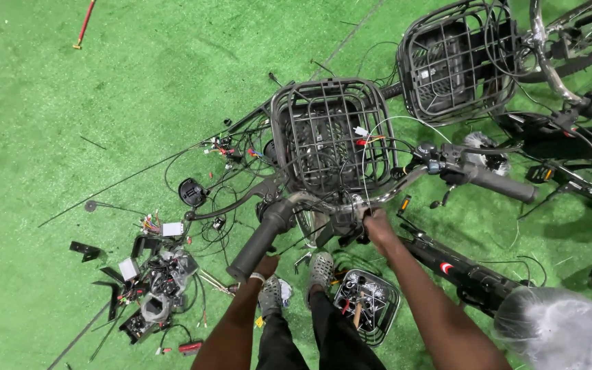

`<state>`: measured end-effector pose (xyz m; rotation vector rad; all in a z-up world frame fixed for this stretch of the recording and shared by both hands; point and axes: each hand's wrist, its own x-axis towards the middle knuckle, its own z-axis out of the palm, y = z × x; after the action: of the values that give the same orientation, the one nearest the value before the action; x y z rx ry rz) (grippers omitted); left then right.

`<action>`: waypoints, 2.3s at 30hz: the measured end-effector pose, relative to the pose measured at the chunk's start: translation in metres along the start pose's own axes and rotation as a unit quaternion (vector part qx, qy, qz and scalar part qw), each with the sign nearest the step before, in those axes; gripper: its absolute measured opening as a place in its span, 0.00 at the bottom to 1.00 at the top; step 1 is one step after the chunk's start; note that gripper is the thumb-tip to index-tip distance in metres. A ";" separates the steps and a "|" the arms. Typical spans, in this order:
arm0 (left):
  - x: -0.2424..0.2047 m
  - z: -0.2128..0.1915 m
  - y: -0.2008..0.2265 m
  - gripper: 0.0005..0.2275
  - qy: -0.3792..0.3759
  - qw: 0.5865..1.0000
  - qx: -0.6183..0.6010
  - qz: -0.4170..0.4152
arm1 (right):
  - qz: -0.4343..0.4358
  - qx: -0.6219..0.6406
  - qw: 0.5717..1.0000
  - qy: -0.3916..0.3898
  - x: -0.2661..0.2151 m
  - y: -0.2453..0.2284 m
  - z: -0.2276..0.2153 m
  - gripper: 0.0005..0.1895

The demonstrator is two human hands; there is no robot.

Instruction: The person uses pliers to strip the outer sheath from a black cable and then cuts the inner wire. They then route the cable through the handlebars and front basket of a bicycle, securing it in place.

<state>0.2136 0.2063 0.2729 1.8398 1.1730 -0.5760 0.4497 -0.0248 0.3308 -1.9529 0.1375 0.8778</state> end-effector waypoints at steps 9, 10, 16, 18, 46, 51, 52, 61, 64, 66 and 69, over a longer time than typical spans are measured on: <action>0.096 0.112 0.054 0.23 -0.077 0.978 -0.056 0.187 | 0.007 0.020 0.997 -0.069 -0.047 -0.069 -0.003 0.18; 0.113 0.136 0.041 0.23 -0.077 0.977 -0.056 0.188 | 0.007 0.020 0.997 -0.068 -0.031 -0.050 -0.005 0.18; 0.162 0.169 0.031 0.25 0.041 0.946 -0.260 0.191 | 0.003 0.102 0.994 -0.027 -0.015 -0.041 0.001 0.14; 0.174 0.177 0.035 0.20 0.031 0.948 -0.196 0.248 | -0.022 0.130 0.991 -0.002 -0.040 -0.063 0.004 0.12; -0.253 -0.106 0.199 0.07 -0.094 0.977 0.024 0.189 | -0.088 -0.190 0.961 -0.178 -0.159 -0.220 -0.010 0.22; -0.293 -0.155 0.258 0.24 0.189 0.901 -0.078 0.382 | -0.358 -0.083 0.920 -0.137 -0.133 -0.182 0.001 0.11; -0.275 -0.147 0.257 0.24 0.191 0.901 -0.078 0.382 | -0.359 -0.082 0.919 -0.138 -0.140 -0.184 0.001 0.11; -0.268 -0.171 0.257 0.07 0.159 0.866 -0.233 0.412 | -0.384 -0.105 0.913 -0.089 -0.156 -0.187 -0.006 0.11; -0.271 -0.180 0.254 0.10 0.127 0.911 -0.039 0.391 | -0.318 0.008 0.945 -0.080 -0.158 -0.201 -0.002 0.15; -0.255 -0.174 0.246 0.10 0.149 0.917 0.130 0.347 | -0.288 0.064 0.955 -0.019 -0.172 -0.217 -0.006 0.17; -0.297 -0.198 0.271 0.16 0.163 0.892 0.009 0.421 | -0.323 0.080 0.943 -0.018 -0.201 -0.254 -0.011 0.16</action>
<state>0.3081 0.1748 0.7101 2.2733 0.4488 0.2286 0.4180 0.0516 0.6441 -1.6655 -0.4237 0.4454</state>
